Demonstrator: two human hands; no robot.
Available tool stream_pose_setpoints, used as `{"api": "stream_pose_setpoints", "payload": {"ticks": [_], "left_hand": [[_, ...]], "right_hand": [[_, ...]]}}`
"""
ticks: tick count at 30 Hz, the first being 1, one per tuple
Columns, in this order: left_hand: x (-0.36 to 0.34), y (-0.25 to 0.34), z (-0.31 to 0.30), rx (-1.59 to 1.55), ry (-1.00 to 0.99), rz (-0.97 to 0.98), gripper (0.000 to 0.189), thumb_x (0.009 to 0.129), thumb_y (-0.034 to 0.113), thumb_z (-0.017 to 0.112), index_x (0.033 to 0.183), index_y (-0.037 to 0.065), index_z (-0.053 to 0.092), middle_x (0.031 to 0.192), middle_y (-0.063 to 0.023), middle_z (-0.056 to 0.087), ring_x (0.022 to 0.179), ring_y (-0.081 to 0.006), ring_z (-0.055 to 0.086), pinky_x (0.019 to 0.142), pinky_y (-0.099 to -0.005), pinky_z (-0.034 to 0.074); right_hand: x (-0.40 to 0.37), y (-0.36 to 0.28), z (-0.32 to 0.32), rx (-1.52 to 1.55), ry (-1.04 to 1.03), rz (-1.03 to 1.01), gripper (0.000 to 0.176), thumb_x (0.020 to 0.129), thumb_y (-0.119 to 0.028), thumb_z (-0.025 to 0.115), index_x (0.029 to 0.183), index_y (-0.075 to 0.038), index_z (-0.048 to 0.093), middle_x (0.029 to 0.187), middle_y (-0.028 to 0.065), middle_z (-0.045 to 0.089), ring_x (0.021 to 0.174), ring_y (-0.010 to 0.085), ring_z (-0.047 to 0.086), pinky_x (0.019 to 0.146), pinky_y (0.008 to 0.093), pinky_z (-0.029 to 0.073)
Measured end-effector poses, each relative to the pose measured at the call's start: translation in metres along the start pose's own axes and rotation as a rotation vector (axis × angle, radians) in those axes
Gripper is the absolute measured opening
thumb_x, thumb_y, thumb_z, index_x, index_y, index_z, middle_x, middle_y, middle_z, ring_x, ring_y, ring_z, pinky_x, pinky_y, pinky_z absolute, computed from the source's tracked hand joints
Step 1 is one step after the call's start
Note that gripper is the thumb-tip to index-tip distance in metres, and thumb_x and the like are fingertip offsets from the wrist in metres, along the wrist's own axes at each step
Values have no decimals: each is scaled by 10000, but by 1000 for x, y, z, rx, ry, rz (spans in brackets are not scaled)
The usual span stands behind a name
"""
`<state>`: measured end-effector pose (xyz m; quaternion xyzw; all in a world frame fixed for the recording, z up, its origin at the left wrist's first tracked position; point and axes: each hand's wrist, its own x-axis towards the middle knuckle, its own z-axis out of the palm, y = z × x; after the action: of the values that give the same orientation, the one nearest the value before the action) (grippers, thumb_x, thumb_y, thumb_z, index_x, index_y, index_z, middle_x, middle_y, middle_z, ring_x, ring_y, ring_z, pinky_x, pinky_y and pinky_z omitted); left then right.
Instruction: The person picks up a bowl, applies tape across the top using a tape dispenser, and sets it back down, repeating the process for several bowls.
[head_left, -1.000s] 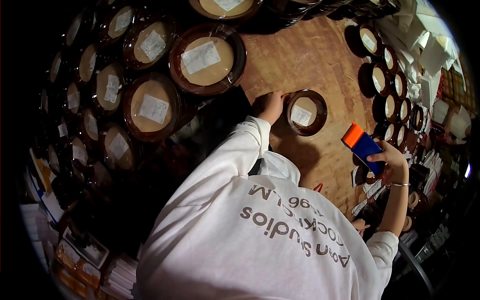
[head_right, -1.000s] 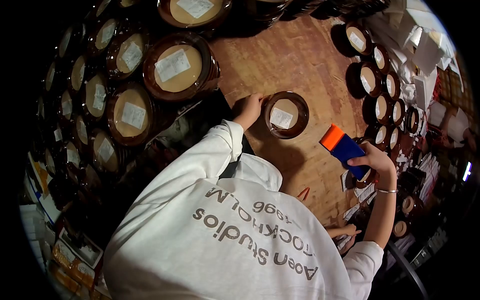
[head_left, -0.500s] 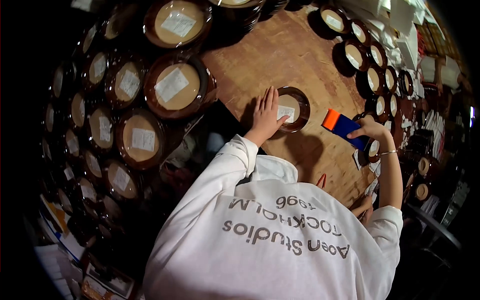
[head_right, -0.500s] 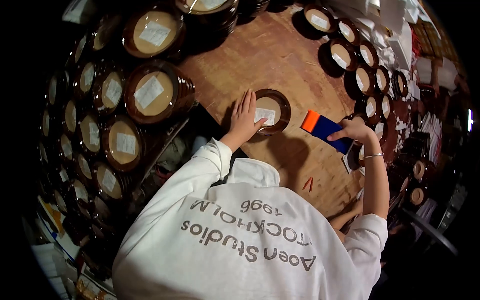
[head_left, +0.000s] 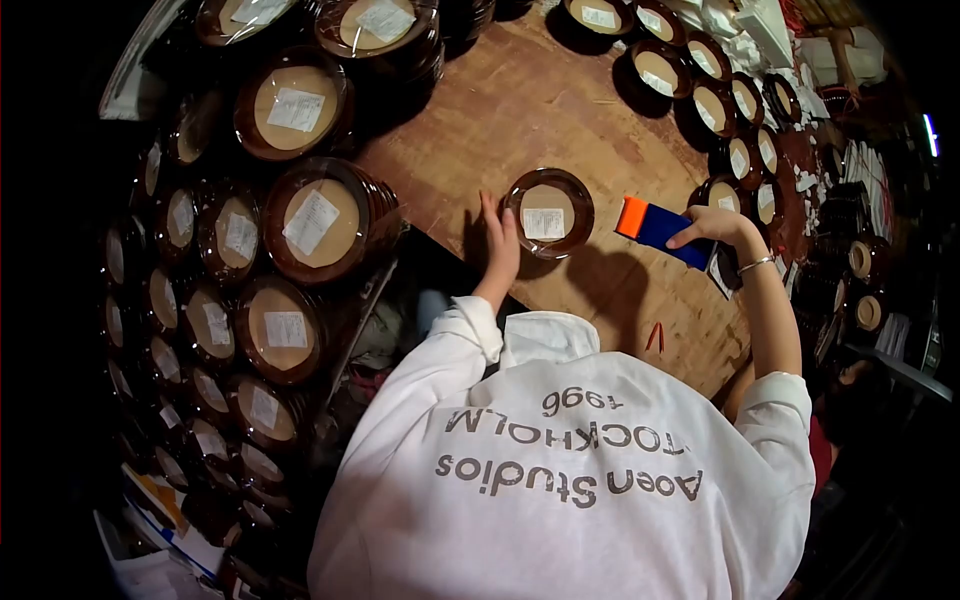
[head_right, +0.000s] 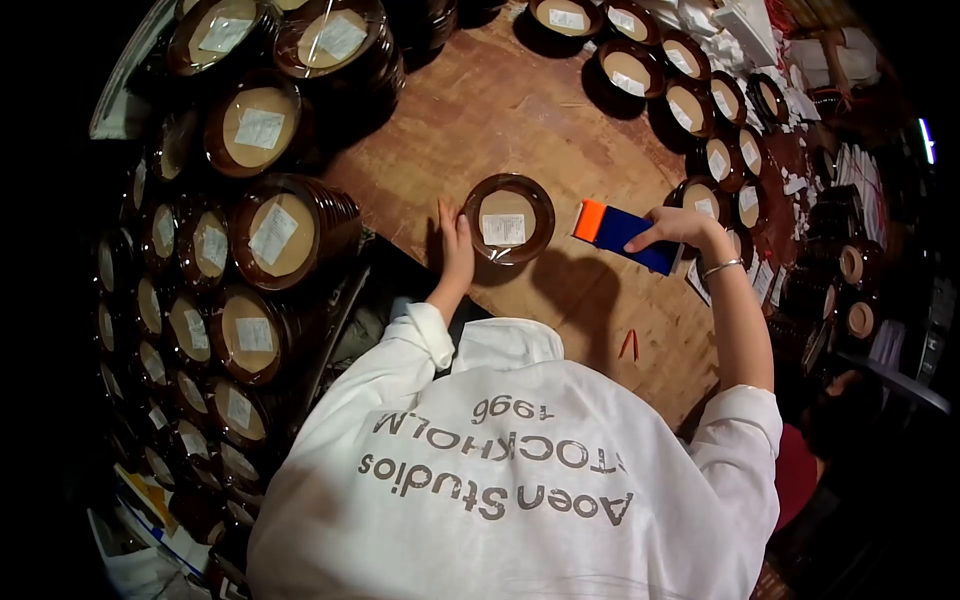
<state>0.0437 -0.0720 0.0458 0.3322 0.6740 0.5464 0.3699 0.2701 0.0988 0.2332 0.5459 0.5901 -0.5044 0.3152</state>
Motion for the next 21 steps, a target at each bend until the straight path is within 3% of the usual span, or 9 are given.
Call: {"api": "stream_pose_setpoints", "payload": {"ticks": [5,9,15,17,18,20,21], "left_hand": [[-10,-6,-19,-868,-182,-558,437,889,280,409,1252,56,313,1265,-68,355,1167,-183,334,952,-325,286],[-11,-10,-22,-980,-242,-584,445,874,296,444,1227,43,349,1223,-56,401,1121,-143,372,929,-274,297],[-10,-16,-16,-837,-96,-666,485,837,332,508,1197,32,383,1205,-58,417,1089,-150,396,886,-289,347],[-3,-39,-16,-349,-118,-276,554,783,334,569,1195,17,380,1204,-94,416,1086,-180,405,900,-335,340],[-4,-21,-22,-346,-129,-271,554,783,334,569,1195,17,380,1204,-94,416,1086,-180,405,900,-335,340],[-13,40,-36,704,-160,481,608,723,291,610,1204,8,369,1198,-135,419,1087,-214,414,915,-374,322],[-18,46,-32,706,-172,490,608,723,291,610,1204,8,369,1198,-135,419,1087,-214,414,915,-374,322]], "right_hand": [[0,-1,-1,69,-79,4,526,567,-314,732,885,70,567,706,89,590,584,156,575,543,250,462],[5,4,0,3,-19,4,524,567,-313,733,883,71,568,705,88,589,592,155,571,551,253,463],[5,4,5,82,-32,-22,513,585,-298,725,895,74,557,721,95,586,596,159,569,550,264,463],[5,7,6,64,-12,11,509,598,-286,720,912,76,547,732,101,586,600,167,572,550,266,464],[6,10,6,75,-5,10,509,598,-286,720,912,76,547,732,101,586,600,167,572,550,266,464],[15,17,8,95,-59,4,510,606,-291,716,913,78,544,732,108,589,606,174,578,543,263,463],[21,22,10,109,-55,3,510,606,-291,716,913,78,544,732,108,589,606,174,578,543,263,463]]}}
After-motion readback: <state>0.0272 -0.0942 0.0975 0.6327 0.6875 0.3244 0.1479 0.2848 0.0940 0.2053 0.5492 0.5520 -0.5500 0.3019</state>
